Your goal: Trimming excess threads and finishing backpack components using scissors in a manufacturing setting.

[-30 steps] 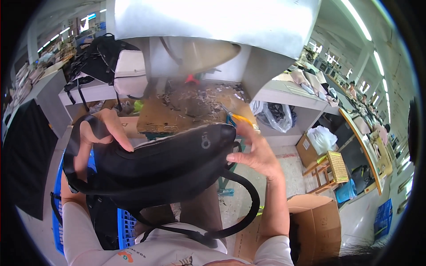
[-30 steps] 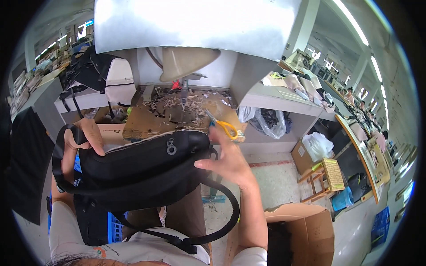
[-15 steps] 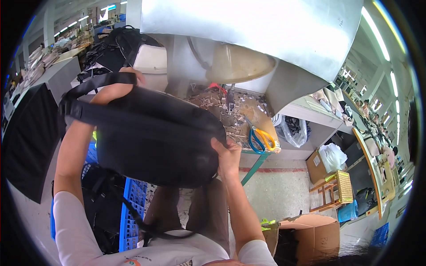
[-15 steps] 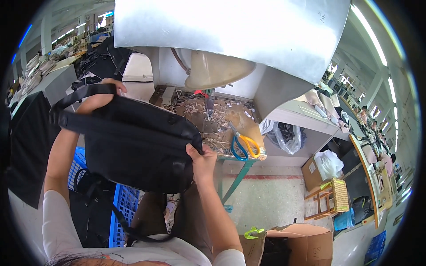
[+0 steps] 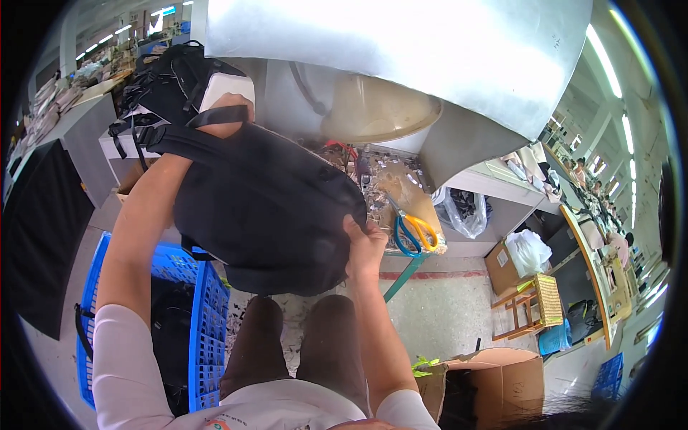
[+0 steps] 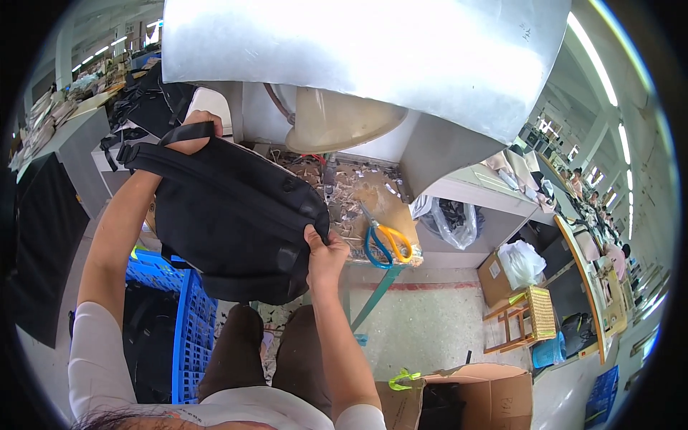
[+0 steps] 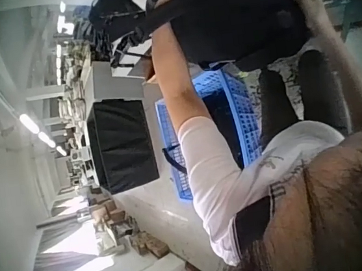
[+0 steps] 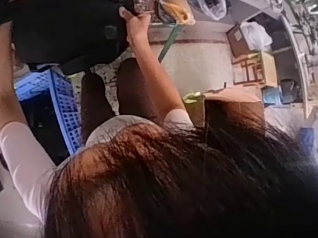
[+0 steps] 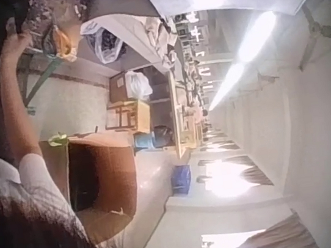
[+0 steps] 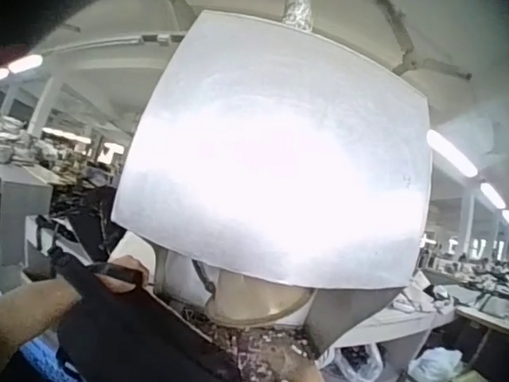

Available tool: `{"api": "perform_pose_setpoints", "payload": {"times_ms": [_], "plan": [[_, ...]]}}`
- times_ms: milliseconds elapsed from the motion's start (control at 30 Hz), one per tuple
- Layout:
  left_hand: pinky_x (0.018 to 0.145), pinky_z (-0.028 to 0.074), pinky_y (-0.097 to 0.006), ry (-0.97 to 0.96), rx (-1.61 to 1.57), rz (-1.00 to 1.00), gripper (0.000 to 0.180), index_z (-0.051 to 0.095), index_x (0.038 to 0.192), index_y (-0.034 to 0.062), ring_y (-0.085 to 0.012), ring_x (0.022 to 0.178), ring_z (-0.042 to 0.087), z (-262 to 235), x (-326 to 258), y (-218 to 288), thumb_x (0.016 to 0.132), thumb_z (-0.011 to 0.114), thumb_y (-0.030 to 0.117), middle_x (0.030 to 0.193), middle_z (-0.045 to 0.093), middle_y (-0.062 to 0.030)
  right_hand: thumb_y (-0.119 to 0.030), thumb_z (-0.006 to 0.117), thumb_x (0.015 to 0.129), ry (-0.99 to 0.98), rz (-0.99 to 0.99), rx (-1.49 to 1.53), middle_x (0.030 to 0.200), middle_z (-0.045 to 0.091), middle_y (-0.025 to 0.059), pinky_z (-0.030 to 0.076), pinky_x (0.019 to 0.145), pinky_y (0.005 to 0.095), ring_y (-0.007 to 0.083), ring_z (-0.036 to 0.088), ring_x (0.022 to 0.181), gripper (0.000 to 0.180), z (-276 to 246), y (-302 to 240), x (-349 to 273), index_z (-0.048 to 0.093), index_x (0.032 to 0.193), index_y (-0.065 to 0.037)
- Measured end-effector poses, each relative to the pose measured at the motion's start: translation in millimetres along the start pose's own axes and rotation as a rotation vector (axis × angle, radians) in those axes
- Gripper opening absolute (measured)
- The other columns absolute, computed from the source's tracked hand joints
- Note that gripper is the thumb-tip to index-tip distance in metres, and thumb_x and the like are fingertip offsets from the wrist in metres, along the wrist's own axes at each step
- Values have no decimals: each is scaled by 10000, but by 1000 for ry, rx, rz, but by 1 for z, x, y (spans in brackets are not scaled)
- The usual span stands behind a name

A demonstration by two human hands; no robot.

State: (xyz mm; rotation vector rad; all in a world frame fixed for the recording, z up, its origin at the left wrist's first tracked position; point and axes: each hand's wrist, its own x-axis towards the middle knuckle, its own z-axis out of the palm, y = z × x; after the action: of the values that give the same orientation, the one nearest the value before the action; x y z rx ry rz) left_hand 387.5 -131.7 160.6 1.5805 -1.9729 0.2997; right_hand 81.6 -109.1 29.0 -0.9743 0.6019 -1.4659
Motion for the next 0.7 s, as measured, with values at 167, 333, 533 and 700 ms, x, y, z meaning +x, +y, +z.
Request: {"api": "perform_pose_setpoints", "payload": {"times_ms": [167, 333, 533, 700], "plan": [[612, 454, -362, 23, 68, 29, 156, 611, 608, 49, -314, 659, 580, 14, 10, -8, 635, 458, 29, 652, 593, -153, -1, 601, 754, 44, 1, -28, 748, 595, 35, 410, 604, 194, 68, 502, 638, 63, 0, -1, 2, 594, 786, 53], [606, 446, -374, 24, 99, 66, 136, 593, 610, 46, -303, 649, 567, 20, 18, -7, 625, 461, 20, 637, 581, -140, -2, 596, 756, 49, -14, 1, 758, 592, 36, 416, 630, 197, 76, 512, 657, 75, -4, 4, -1, 590, 807, 52], [600, 427, -299, 39, -4, 239, 141, 559, 652, 17, -228, 622, 553, 25, 14, 12, 651, 418, 17, 626, 568, -124, 9, 586, 752, 101, 69, 5, 856, 582, 63, 411, 719, 217, 108, 527, 757, 160, -20, -4, -22, 564, 897, 74], [698, 445, -319, 35, 317, 130, 350, 518, 1049, 62, -281, 842, 535, 12, -88, 63, 713, 436, 10, 938, 543, -173, -22, 597, 752, -16, 122, -88, 833, 612, 62, 442, 679, 226, 116, 554, 710, 175, -33, -40, -41, 598, 911, 50]]}}
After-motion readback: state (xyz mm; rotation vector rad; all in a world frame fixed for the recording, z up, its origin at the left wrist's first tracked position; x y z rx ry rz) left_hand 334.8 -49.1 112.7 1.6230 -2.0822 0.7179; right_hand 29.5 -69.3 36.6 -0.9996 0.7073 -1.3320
